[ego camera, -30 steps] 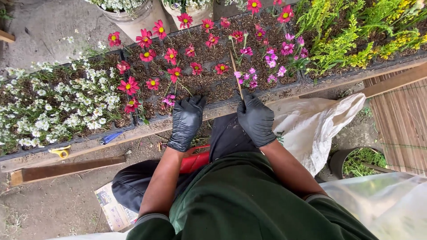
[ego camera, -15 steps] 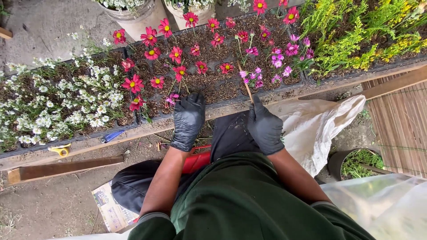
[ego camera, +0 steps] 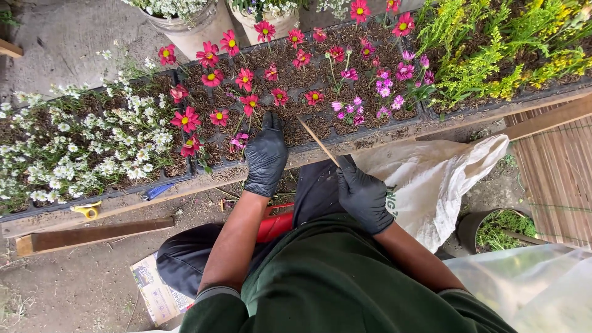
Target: Planting flower seedlings into a tray of soil using a wooden stick to create holes.
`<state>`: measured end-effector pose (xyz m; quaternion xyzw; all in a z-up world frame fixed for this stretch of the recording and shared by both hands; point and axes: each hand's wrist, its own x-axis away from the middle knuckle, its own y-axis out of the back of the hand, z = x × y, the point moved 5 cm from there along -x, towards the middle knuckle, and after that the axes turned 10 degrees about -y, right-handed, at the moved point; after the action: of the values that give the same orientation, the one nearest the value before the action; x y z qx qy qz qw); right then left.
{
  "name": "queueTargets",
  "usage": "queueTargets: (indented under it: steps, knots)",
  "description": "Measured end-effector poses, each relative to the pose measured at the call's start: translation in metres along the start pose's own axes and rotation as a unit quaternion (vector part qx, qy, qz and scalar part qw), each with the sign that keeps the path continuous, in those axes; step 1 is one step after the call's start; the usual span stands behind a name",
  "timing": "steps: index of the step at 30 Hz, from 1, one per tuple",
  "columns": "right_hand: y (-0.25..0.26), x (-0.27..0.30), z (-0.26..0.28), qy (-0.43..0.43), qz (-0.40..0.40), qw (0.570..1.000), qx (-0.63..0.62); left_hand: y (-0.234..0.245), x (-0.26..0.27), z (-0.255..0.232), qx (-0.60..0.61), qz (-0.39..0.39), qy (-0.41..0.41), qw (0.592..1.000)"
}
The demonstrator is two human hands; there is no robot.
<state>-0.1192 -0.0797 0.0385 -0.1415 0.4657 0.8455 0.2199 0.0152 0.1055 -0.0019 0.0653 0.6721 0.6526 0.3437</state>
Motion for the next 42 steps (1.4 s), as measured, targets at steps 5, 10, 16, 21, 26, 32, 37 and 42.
queueTargets:
  steps: [5, 10, 16, 21, 26, 32, 37, 42]
  knots:
    - [-0.034, 0.000, -0.019, 0.031, 0.038, 0.999, 0.016, -0.008, -0.004, 0.007, -0.004, -0.004, -0.020, 1.000]
    - [-0.043, -0.022, -0.012, 0.023, 0.036, 0.998, 0.039, -0.018, -0.003, 0.011, -0.003, -0.006, -0.046, 0.999]
    - [-0.053, -0.020, -0.008, 0.043, 0.040, 0.997, 0.047, -0.026, -0.002, 0.014, -0.003, -0.013, -0.073, 0.997]
    - [-0.043, -0.017, -0.002, 0.038, 0.059, 0.997, 0.029, -0.034, 0.004, 0.017, -0.001, -0.016, -0.089, 0.996]
    - [-0.052, -0.014, -0.004, 0.049, 0.061, 0.994, 0.077, -0.058, 0.010, 0.022, 0.027, -0.012, -0.136, 0.990]
    - [-0.039, -0.011, -0.012, 0.031, 0.073, 0.996, 0.048, -0.031, -0.008, 0.016, 0.012, 0.004, -0.127, 0.992]
    - [-0.007, 0.008, -0.023, -0.030, 0.004, 0.999, 0.044, 0.036, -0.024, -0.017, 0.059, -0.037, -0.130, 0.989]
    - [-0.003, 0.008, -0.025, -0.030, -0.006, 0.998, 0.055, -0.065, -0.007, -0.027, 0.126, -0.084, -0.092, 0.984]
